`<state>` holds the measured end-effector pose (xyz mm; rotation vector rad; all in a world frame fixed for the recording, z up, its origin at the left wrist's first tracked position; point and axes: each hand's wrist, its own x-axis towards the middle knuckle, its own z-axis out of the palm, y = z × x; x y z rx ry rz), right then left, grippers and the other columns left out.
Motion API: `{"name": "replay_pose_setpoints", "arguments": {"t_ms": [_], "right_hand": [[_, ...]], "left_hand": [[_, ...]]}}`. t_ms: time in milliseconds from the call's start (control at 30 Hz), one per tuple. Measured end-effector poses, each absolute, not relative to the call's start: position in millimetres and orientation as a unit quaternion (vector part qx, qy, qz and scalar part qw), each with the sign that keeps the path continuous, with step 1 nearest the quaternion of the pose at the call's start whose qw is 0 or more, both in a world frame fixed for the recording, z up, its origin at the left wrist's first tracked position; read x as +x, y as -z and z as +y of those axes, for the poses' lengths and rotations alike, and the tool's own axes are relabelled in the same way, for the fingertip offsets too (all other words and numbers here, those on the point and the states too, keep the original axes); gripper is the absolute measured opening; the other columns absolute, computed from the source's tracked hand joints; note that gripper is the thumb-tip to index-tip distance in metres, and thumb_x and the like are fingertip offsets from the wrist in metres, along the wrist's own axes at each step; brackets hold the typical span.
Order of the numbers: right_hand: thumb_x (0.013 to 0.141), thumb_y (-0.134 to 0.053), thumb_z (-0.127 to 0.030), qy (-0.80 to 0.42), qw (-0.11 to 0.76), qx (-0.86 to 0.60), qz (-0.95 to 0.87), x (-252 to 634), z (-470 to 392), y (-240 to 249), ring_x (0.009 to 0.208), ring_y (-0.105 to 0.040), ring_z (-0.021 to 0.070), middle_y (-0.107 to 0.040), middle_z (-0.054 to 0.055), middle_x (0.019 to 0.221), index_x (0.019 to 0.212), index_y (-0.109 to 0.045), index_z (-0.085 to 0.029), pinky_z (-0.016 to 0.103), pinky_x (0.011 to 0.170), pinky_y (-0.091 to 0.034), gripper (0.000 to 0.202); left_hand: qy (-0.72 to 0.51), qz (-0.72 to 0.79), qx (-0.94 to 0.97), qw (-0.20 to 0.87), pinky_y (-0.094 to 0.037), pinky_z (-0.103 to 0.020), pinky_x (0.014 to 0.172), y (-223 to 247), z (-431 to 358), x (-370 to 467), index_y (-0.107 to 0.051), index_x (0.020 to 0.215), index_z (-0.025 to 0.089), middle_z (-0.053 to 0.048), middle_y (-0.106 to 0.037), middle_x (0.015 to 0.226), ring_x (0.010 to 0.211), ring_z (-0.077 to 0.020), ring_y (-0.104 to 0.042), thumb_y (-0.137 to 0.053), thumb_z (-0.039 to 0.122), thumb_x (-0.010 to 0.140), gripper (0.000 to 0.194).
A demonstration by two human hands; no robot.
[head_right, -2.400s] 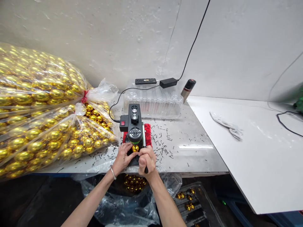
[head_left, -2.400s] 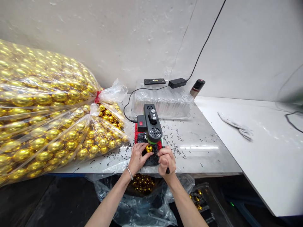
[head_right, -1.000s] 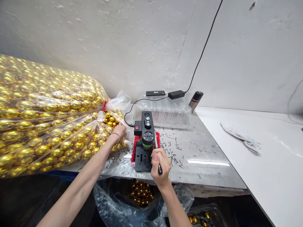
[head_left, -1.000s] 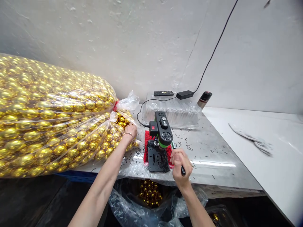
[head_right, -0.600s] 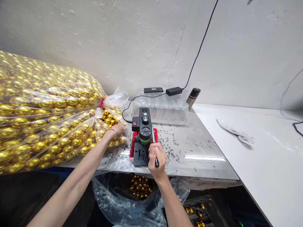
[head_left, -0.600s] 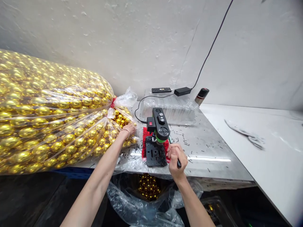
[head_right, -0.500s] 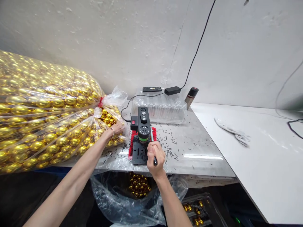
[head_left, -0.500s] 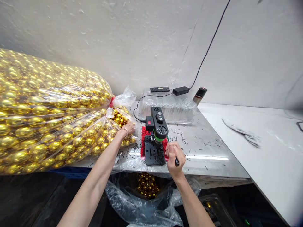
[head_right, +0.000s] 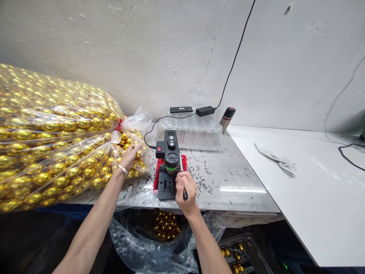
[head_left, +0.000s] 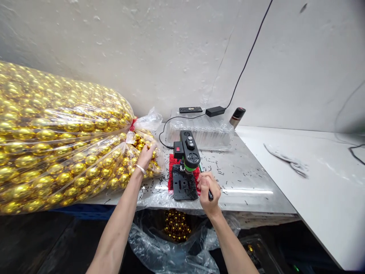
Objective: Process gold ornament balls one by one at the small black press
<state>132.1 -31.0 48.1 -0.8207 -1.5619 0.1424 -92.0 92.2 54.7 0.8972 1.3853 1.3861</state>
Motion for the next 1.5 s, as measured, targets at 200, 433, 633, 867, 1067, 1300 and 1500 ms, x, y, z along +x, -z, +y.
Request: {"name": "replay_pose_setpoints", "arguments": {"t_ms": [200,433,633,867,1067,1300,1500], "right_hand": [[0.088,-0.037,-0.005,-0.059,0.639,-0.351,-0.682,132,-31,-48,0.069,-0.051,0.0128,-0.048,0.000,0.066,0.066,-0.044,-0.020,0.027,0.058,-0.039,0.028],[0.089,-0.037,-0.006,-0.055,0.627,-0.364,-0.686,132,-32,-50,0.069,-0.052,0.0141,-0.047,0.000,0.063,0.064,-0.043,-0.020,0.028,0.059,-0.040,0.029],[0.089,-0.036,-0.009,-0.055,0.622,-0.370,-0.688,133,-32,-50,0.068,-0.053,0.0150,-0.047,0.000,0.061,0.063,-0.043,-0.021,0.029,0.059,-0.040,0.030],[0.090,-0.036,-0.009,-0.060,0.622,-0.369,-0.688,134,-32,-50,0.068,-0.052,0.0151,-0.046,0.000,0.061,0.063,-0.043,-0.021,0.030,0.059,-0.040,0.030],[0.089,-0.037,-0.007,-0.056,0.624,-0.366,-0.688,133,-32,-51,0.068,-0.053,0.0146,-0.045,-0.001,0.059,0.064,-0.042,-0.021,0.029,0.059,-0.040,0.030],[0.090,-0.036,-0.008,-0.055,0.625,-0.368,-0.686,133,-31,-58,0.066,-0.051,0.0136,-0.046,0.000,0.062,0.065,-0.042,-0.021,0.028,0.058,-0.039,0.029],[0.090,-0.037,-0.008,-0.051,0.616,-0.370,-0.693,135,-30,-63,0.065,-0.050,0.0131,-0.047,0.000,0.063,0.065,-0.042,-0.021,0.028,0.058,-0.038,0.028]], "left_hand": [[-0.615,0.373,0.100,0.687,-0.048,-0.014,0.044,-56,12,-90,-0.058,0.090,0.011,-0.008,-0.063,0.077,0.060,-0.0100,-0.061,-0.042,0.019,0.094,0.019],[-0.539,0.351,0.030,0.765,-0.048,-0.015,0.040,-30,-26,-58,-0.062,0.096,0.007,-0.014,-0.069,0.086,0.057,-0.0113,-0.063,-0.044,0.013,0.092,0.019],[-0.514,0.406,0.031,0.755,-0.051,-0.016,0.044,-18,-24,-41,-0.063,0.088,0.008,-0.011,-0.070,0.078,0.058,-0.0129,-0.066,-0.052,0.013,0.090,0.013],[-0.513,0.425,0.068,0.743,-0.052,-0.015,0.046,-16,-23,-34,-0.063,0.101,0.015,-0.002,-0.068,0.078,0.053,-0.0081,-0.063,-0.067,0.010,0.079,0.023],[-0.514,0.430,0.068,0.740,-0.054,-0.017,0.051,-13,-20,-33,-0.062,0.113,0.015,-0.006,-0.069,0.086,0.063,-0.0112,-0.067,-0.062,0.014,0.084,0.029],[-0.515,0.498,0.221,0.661,-0.053,-0.020,0.057,0,-14,-17,-0.069,0.104,0.015,-0.008,-0.071,0.100,0.079,-0.0156,-0.067,-0.075,0.018,0.072,0.032],[-0.475,0.555,0.457,0.507,-0.051,-0.031,0.080,17,-5,-5,-0.071,0.103,0.017,-0.008,-0.074,0.101,0.092,-0.0212,-0.067,-0.075,0.026,0.070,0.035]]}}
